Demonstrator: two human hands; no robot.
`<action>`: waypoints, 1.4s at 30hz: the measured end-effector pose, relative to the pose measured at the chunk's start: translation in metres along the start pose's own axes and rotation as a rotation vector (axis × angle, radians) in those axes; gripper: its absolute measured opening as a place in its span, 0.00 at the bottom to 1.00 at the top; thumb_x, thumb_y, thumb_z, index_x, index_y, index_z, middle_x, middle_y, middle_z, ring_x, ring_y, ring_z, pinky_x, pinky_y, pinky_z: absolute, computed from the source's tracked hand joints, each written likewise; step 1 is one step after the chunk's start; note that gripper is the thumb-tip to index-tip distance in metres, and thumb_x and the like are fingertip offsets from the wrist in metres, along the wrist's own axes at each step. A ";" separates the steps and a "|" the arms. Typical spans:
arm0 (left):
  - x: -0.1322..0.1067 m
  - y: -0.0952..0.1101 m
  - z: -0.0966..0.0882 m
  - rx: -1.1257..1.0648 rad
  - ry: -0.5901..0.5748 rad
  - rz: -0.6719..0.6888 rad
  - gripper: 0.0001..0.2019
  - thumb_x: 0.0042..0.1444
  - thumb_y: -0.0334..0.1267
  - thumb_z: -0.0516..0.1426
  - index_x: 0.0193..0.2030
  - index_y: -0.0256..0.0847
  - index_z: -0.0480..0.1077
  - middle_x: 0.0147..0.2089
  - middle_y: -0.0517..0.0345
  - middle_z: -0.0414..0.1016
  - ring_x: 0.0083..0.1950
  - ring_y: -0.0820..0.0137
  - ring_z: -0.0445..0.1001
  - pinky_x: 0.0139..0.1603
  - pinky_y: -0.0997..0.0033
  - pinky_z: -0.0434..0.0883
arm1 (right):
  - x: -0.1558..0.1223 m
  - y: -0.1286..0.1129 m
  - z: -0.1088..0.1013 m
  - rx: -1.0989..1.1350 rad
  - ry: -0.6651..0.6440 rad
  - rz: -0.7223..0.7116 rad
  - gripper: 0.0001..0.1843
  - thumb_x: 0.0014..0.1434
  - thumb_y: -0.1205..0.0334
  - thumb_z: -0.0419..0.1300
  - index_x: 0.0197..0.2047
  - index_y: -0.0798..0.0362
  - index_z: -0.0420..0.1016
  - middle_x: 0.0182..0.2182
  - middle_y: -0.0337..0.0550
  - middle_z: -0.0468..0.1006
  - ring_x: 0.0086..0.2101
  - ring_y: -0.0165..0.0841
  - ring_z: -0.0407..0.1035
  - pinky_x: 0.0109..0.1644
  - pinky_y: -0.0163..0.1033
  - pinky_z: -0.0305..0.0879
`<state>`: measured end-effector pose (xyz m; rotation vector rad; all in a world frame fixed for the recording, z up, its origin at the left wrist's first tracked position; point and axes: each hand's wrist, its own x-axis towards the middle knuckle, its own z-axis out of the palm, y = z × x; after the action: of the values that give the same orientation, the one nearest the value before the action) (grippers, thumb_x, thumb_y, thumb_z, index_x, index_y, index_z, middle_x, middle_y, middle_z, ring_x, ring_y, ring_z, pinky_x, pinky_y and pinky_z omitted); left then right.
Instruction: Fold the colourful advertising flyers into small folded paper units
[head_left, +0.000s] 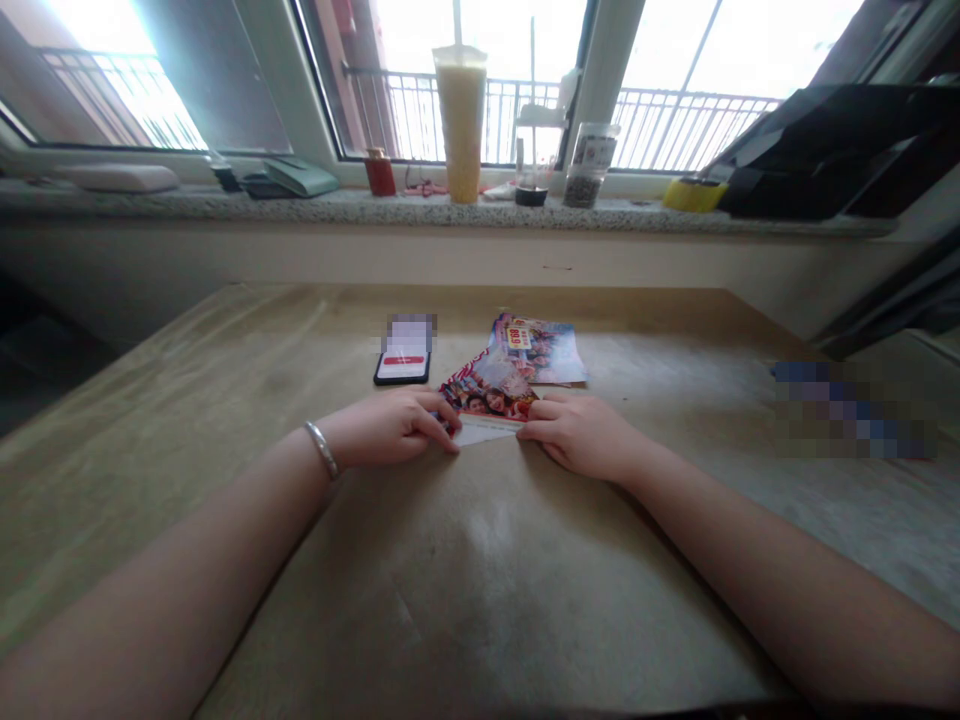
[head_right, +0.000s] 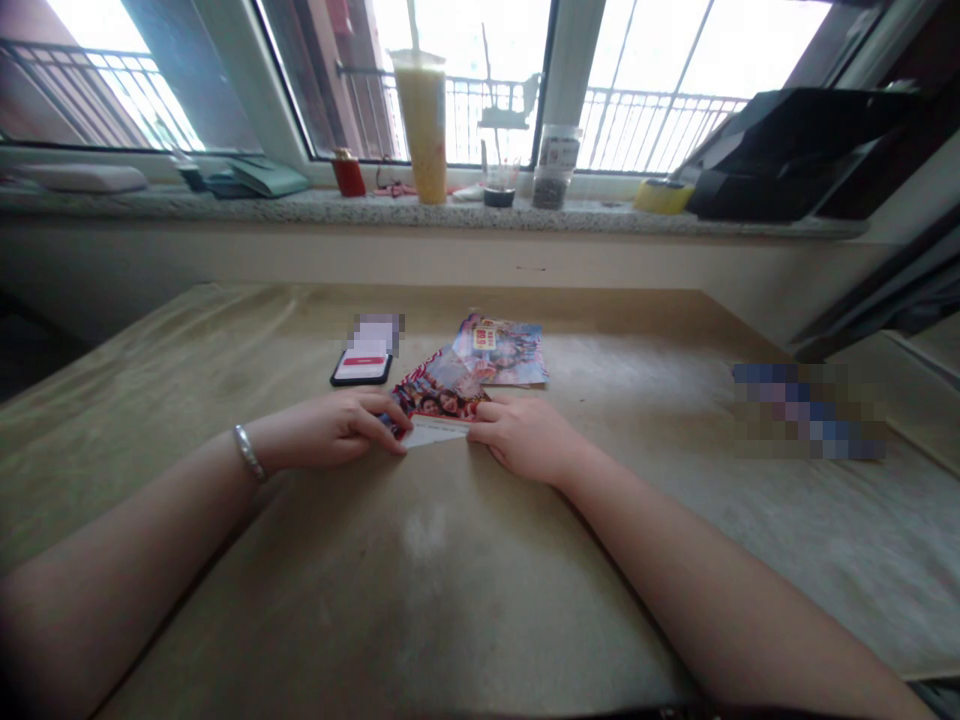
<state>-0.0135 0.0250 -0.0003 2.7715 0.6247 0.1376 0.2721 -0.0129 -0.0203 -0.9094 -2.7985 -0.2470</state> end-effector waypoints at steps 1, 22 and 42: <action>0.000 0.000 0.000 -0.001 -0.007 -0.002 0.21 0.52 0.25 0.50 0.43 0.54 0.77 0.50 0.61 0.73 0.48 0.70 0.70 0.53 0.68 0.67 | 0.000 0.000 0.000 -0.001 -0.001 -0.001 0.14 0.61 0.68 0.50 0.41 0.50 0.76 0.34 0.44 0.74 0.35 0.32 0.63 0.35 0.36 0.54; -0.001 0.013 -0.005 0.007 -0.023 -0.062 0.17 0.49 0.27 0.50 0.42 0.45 0.75 0.48 0.59 0.73 0.48 0.67 0.69 0.54 0.68 0.65 | 0.001 0.000 0.010 0.075 0.005 0.005 0.17 0.58 0.68 0.53 0.48 0.49 0.74 0.41 0.46 0.74 0.42 0.36 0.64 0.42 0.39 0.60; -0.004 0.010 -0.007 -0.020 -0.037 -0.061 0.13 0.56 0.33 0.52 0.39 0.48 0.78 0.52 0.60 0.73 0.49 0.69 0.71 0.54 0.71 0.66 | -0.006 0.010 0.006 0.128 0.000 0.021 0.16 0.56 0.72 0.52 0.43 0.49 0.77 0.39 0.44 0.76 0.40 0.33 0.66 0.43 0.38 0.61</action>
<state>-0.0147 0.0165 0.0088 2.7265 0.6936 0.0787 0.2823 -0.0072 -0.0261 -0.9076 -2.7664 -0.0636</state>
